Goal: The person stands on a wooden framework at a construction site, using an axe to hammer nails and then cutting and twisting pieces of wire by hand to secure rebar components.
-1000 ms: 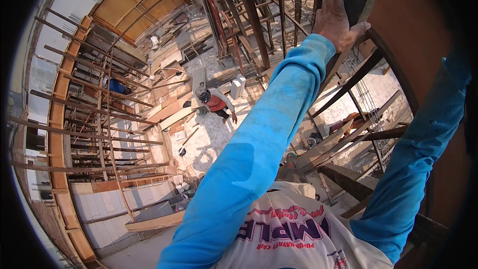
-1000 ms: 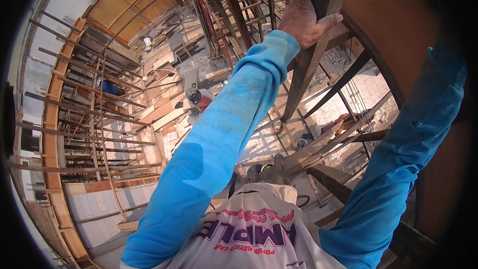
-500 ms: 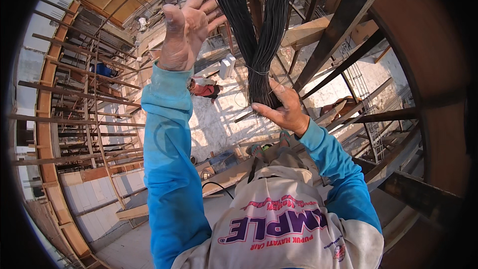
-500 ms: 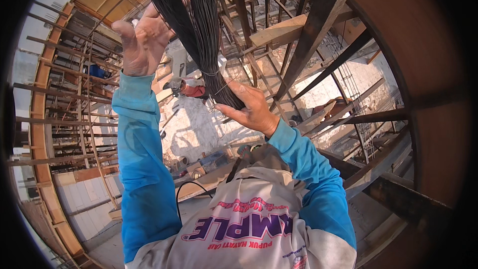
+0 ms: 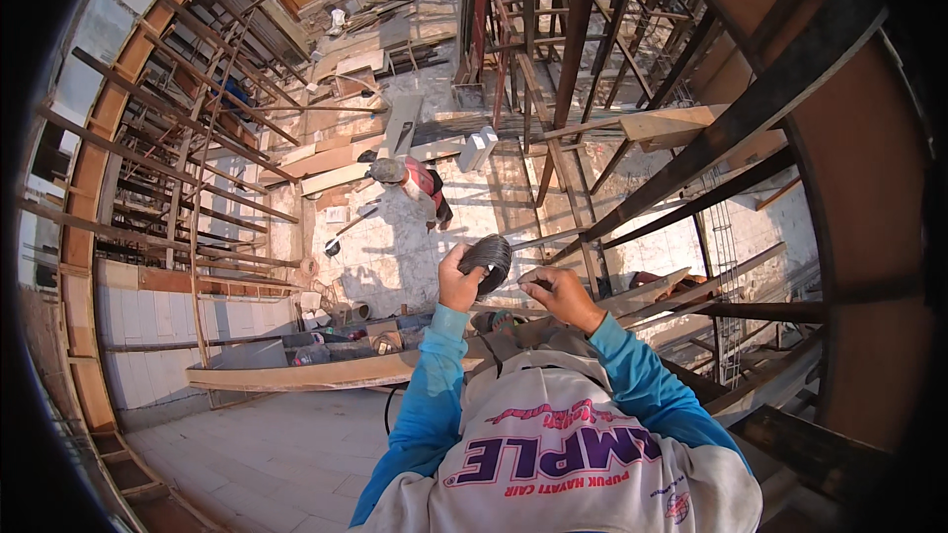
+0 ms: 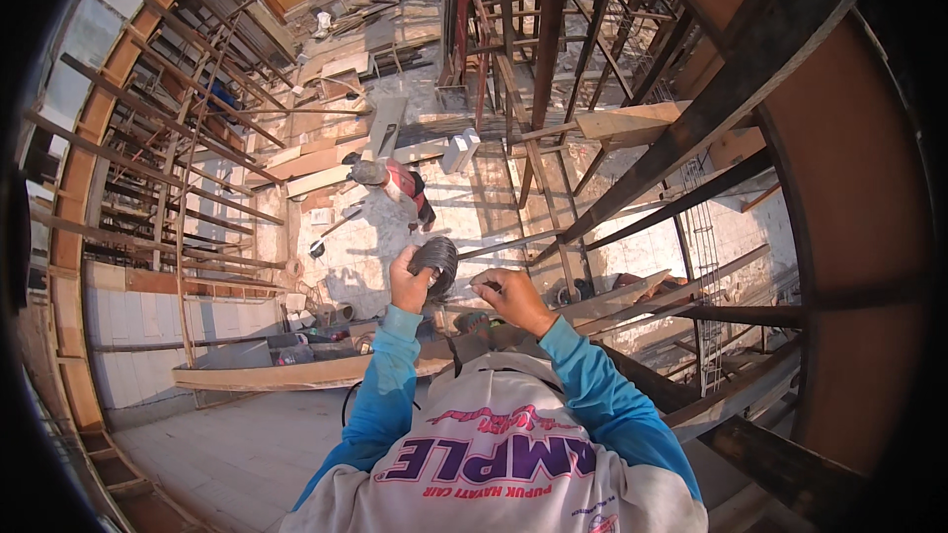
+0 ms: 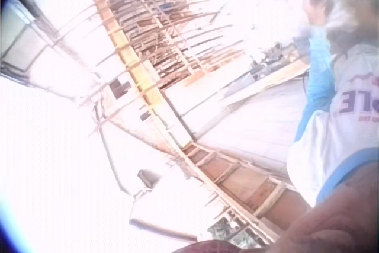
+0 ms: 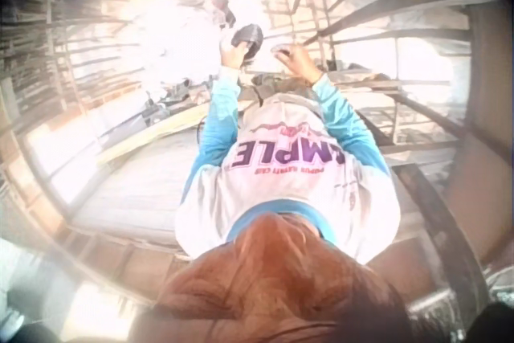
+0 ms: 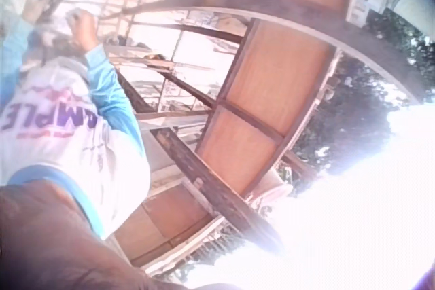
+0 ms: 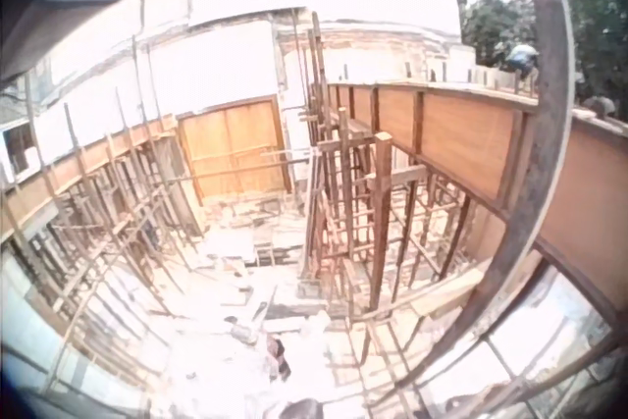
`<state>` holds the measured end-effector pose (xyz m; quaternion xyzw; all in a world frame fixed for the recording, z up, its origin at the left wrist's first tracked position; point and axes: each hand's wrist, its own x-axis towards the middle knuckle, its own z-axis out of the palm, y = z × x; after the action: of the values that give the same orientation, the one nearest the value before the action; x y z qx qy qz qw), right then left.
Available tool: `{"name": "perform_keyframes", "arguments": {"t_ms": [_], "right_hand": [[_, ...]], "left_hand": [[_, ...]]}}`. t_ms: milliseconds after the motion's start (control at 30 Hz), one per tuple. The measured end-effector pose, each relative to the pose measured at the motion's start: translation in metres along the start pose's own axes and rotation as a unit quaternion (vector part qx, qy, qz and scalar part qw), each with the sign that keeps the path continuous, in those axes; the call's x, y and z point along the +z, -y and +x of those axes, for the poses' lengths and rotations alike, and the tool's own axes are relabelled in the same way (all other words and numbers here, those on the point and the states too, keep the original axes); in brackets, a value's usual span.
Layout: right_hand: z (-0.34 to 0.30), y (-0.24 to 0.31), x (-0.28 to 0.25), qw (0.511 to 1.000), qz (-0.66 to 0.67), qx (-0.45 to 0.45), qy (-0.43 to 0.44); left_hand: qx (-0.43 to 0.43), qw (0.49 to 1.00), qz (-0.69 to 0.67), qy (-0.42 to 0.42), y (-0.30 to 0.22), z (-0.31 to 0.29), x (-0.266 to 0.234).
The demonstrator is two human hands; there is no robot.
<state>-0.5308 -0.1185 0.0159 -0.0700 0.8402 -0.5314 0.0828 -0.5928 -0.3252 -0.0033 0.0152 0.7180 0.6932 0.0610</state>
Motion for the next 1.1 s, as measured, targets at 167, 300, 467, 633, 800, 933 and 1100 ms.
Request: {"name": "perform_keyframes", "arguments": {"t_ms": [167, 300, 467, 633, 800, 933, 1100], "right_hand": [[0.013, 0.056, -0.032, 0.980, 0.119, -0.059, -0.148], [0.014, 0.067, -0.039, 0.973, 0.223, 0.057, -0.013], [0.004, 0.064, -0.052, 0.959, 0.272, 0.081, -0.003], [-0.001, 0.057, -0.064, 0.926, 0.359, 0.113, 0.016], [-0.004, 0.044, -0.072, 0.894, 0.408, 0.174, 0.063], [-0.008, 0.054, -0.074, 0.918, 0.364, 0.154, 0.014], [-0.011, 0.052, -0.071, 0.967, 0.232, 0.091, -0.057]], "left_hand": [[-0.004, 0.997, -0.035, 0.064, 0.001, -0.016, 0.007], [0.014, 0.993, -0.038, 0.110, 0.005, -0.020, 0.012], [-0.018, 0.986, -0.047, 0.156, -0.006, -0.023, 0.022], [-0.036, 0.978, -0.049, 0.202, -0.009, -0.021, 0.026], [-0.022, 0.960, -0.042, 0.276, -0.009, -0.013, 0.025], [-0.014, 0.955, -0.040, 0.293, -0.022, -0.008, 0.023], [-0.049, 0.949, -0.031, 0.310, -0.030, -0.007, 0.022]]}}
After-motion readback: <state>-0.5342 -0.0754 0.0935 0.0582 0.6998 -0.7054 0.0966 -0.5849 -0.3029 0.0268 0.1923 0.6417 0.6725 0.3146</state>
